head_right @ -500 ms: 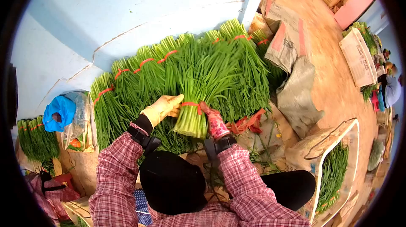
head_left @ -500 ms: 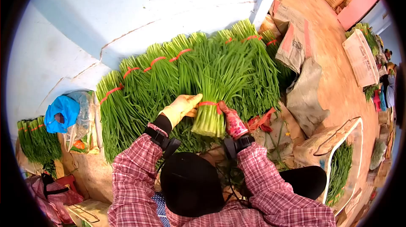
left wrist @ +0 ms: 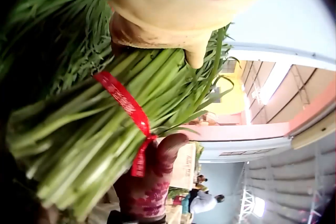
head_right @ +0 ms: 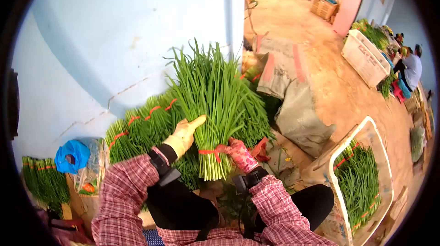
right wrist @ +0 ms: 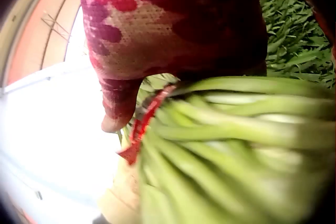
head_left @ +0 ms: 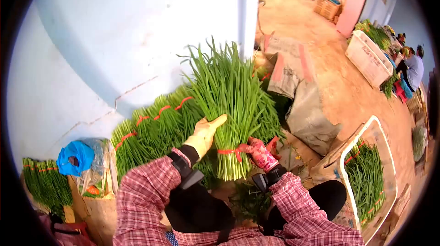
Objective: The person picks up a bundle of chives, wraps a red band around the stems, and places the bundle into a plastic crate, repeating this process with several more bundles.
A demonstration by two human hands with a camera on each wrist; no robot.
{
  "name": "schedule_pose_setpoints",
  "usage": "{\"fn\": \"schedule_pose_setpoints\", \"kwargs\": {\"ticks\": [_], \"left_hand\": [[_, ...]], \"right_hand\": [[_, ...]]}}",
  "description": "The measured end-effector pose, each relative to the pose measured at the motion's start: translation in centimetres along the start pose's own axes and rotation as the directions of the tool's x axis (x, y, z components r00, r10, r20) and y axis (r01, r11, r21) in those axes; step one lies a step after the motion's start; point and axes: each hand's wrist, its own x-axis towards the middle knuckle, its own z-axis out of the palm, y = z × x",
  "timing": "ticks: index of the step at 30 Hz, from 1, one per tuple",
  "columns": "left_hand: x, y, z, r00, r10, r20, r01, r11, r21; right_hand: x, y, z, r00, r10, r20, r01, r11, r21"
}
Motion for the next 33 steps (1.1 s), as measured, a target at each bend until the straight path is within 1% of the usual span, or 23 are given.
{"fn": "schedule_pose_setpoints", "kwargs": {"ticks": [1, 4, 6, 7, 9, 12, 16, 17, 18, 19, 20, 21, 22, 23, 24, 25, 26, 28, 29, 30, 31, 32, 33], "left_hand": [[-0.8, 0.0, 1.8, 0.997, 0.073, -0.029, -0.075, 0.996, -0.054], [-2.4, -2.4, 4.8, 0.979, 0.191, -0.067, -0.202, 0.951, -0.234], [-2.9, -4.3, 5.1, 0.978, 0.194, -0.07, -0.206, 0.94, -0.273], [-3.3, -5.1, 5.3, 0.987, 0.139, -0.084, -0.158, 0.943, -0.293], [-3.0, -7.1, 5.7, 0.967, 0.243, -0.076, -0.254, 0.92, -0.298], [-3.5, -8.1, 6.2, 0.971, 0.235, -0.045, -0.237, 0.915, -0.326], [-3.4, -8.2, 6.2, 0.978, 0.202, -0.047, -0.205, 0.909, -0.364], [-3.2, -8.0, 6.2, 0.979, 0.201, -0.044, -0.204, 0.923, -0.325], [-2.8, -7.9, 6.2, 0.979, 0.198, -0.04, -0.201, 0.936, -0.29], [-2.5, -8.0, 6.4, 0.981, 0.192, -0.036, -0.195, 0.947, -0.255], [-2.2, -8.2, 6.7, 0.988, 0.112, 0.105, -0.047, 0.872, -0.487], [-1.8, -8.4, 7.2, 0.963, 0.068, 0.261, 0.127, 0.739, -0.662], [-4.1, -7.1, 8.3, 0.921, 0.165, 0.353, -0.033, 0.936, -0.352], [-6.4, -5.6, 9.4, 0.861, 0.258, 0.439, -0.272, 0.962, -0.032], [-7.9, -4.6, 10.2, 0.722, 0.489, 0.489, -0.61, 0.784, 0.116], [-9.1, -3.0, 10.2, 0.739, 0.439, 0.511, -0.568, 0.814, 0.122], [-9.6, -1.7, 9.5, 0.753, 0.396, 0.526, -0.528, 0.841, 0.123], [-8.3, -0.7, 7.3, 0.782, 0.515, 0.35, -0.571, 0.817, 0.075], [-6.4, -1.5, 5.7, 0.754, 0.596, 0.276, -0.649, 0.739, 0.179], [-5.6, -2.1, 4.7, 0.778, 0.573, 0.256, -0.622, 0.76, 0.19], [-5.1, -3.0, 4.2, 0.874, 0.388, 0.292, -0.441, 0.886, 0.142], [-5.0, -4.3, 3.6, 0.927, 0.18, 0.33, -0.225, 0.969, 0.103], [-5.6, -5.3, 3.4, 0.887, 0.019, 0.462, -0.067, 0.994, 0.088]], "right_hand": [[-0.3, -1.7, -1.3, 0.994, 0.107, 0.036, -0.109, 0.993, 0.045], [-1.5, -6.9, -2.8, 0.968, 0.063, -0.242, -0.004, 0.972, 0.235], [-4.7, -12.4, -2.4, 0.935, 0.26, -0.24, -0.054, 0.774, 0.63], [-4.5, -10.7, -2.9, 0.946, 0.218, -0.241, 0.001, 0.739, 0.674], [-3.4, -5.9, -3.9, 0.961, 0.133, -0.243, 0.098, 0.658, 0.746], [-4.3, -5.3, -4.5, 0.944, 0.222, -0.245, 0.026, 0.688, 0.725], [-6.3, -5.0, -6.9, 0.943, 0.271, -0.195, -0.176, 0.9, 0.399], [-7.3, -6.2, -5.9, 0.95, 0.162, -0.267, -0.004, 0.862, 0.507], [-7.7, -5.4, -6.5, 0.955, 0.208, -0.212, -0.094, 0.889, 0.448], [-7.7, -4.2, -6.0, 0.954, 0.185, -0.237, -0.096, 0.934, 0.343], [-7.6, -4.3, -5.0, 0.952, 0.159, -0.261, -0.096, 0.966, 0.238], [-7.6, -4.2, -4.3, 0.975, 0.008, -0.224, 0.019, 0.993, 0.117], [-6.8, -1.9, -5.0, 0.986, -0.039, -0.162, 0.034, 0.999, -0.032], [-6.0, 0.4, -5.7, 0.991, -0.086, -0.099, 0.067, 0.982, -0.176], [-6.2, 0.9, -6.4, 0.997, -0.073, -0.033, 0.074, 0.997, 0.023], [-6.6, 1.0, -7.3, 0.998, -0.043, 0.052, 0.02, 0.927, 0.375], [-7.1, 0.9, -7.7, 0.991, -0.048, 0.125, -0.044, 0.767, 0.64], [-7.5, -1.3, -6.5, 0.974, -0.176, 0.142, -0.033, 0.511, 0.859], [-7.6, -0.3, -7.0, 0.976, -0.135, 0.17, -0.094, 0.44, 0.893], [-7.3, 0.6, -7.5, 0.98, -0.144, 0.135, -0.063, 0.42, 0.905], [-7.2, 1.4, -7.7, 0.984, -0.146, 0.104, -0.038, 0.398, 0.916], [-7.2, 2.4, -7.9, 0.987, -0.137, 0.078, -0.021, 0.376, 0.927], [-7.2, 2.8, -8.6, 0.985, -0.143, 0.096, -0.035, 0.382, 0.924]]}}
